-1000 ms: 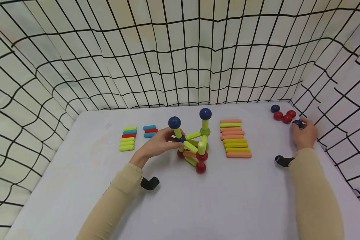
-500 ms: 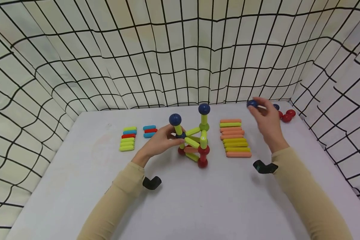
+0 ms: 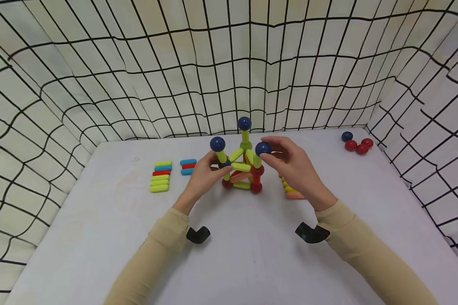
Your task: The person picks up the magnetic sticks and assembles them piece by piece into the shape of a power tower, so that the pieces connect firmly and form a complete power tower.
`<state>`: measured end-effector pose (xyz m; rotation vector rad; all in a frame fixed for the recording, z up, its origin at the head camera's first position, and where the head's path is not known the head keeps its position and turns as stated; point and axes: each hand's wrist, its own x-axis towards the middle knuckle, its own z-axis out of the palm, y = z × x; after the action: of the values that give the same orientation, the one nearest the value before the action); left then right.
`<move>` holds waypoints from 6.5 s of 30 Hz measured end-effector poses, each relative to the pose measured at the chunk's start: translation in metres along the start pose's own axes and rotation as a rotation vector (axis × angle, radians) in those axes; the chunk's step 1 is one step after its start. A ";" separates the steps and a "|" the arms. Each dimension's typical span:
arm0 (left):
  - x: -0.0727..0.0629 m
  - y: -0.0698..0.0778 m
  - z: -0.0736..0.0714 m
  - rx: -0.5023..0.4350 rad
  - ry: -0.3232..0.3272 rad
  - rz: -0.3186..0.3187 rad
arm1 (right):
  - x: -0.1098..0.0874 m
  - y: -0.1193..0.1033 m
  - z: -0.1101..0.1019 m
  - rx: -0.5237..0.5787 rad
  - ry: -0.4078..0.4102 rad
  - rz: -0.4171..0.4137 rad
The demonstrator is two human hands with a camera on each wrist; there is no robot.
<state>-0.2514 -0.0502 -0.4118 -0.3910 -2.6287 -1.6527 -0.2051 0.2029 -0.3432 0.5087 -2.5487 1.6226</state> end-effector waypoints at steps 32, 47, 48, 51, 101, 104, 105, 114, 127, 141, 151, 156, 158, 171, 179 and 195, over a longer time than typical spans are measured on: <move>-0.004 -0.002 0.000 -0.124 -0.012 -0.012 | -0.006 0.032 -0.016 0.037 0.114 0.166; 0.004 -0.006 -0.017 -0.180 -0.001 -0.045 | -0.070 0.108 -0.053 -0.266 -0.017 0.426; 0.004 -0.006 -0.017 -0.179 0.000 -0.043 | -0.072 0.110 -0.053 -0.293 -0.036 0.421; 0.004 -0.005 -0.017 -0.177 0.000 -0.041 | -0.075 0.116 -0.050 -0.372 -0.084 0.388; 0.004 -0.004 -0.018 -0.139 -0.006 -0.028 | 0.054 0.045 0.029 0.197 -0.121 0.117; 0.003 -0.004 -0.017 -0.135 -0.006 -0.031 | 0.054 0.045 0.029 0.175 -0.119 0.113; 0.003 -0.004 -0.017 -0.134 -0.007 -0.031 | 0.054 0.045 0.029 0.171 -0.119 0.113; 0.002 -0.004 -0.019 -0.123 -0.007 -0.042 | 0.045 0.045 0.018 0.079 -0.216 0.152; -0.007 -0.006 -0.020 -0.119 -0.029 -0.057 | 0.028 0.054 0.019 -0.142 -0.210 0.102; -0.039 0.009 -0.009 -0.097 -0.181 0.212 | 0.048 0.064 0.023 -0.051 -0.107 0.202; -0.015 -0.003 -0.015 -0.196 0.194 0.010 | 0.024 0.077 0.008 -0.034 -0.140 0.267; -0.006 -0.009 -0.015 -0.240 0.128 0.006 | 0.007 0.081 -0.007 -0.065 -0.160 0.244; -0.006 -0.010 -0.013 -0.241 0.115 0.001 | -0.001 0.082 -0.015 -0.106 -0.164 0.248; -0.031 0.018 -0.025 -0.331 0.088 0.044 | -0.037 0.109 -0.076 -0.387 -0.247 0.219; -0.029 0.013 -0.025 -0.357 0.071 0.065 | -0.051 0.123 -0.071 -0.442 -0.294 0.056; -0.017 -0.016 -0.017 -0.344 0.048 0.047 | -0.050 0.119 -0.053 -0.592 -0.286 0.026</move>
<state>-0.2410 -0.0756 -0.4207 -0.4071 -2.2799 -2.0723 -0.2014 0.3076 -0.4355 0.6739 -3.0536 0.7618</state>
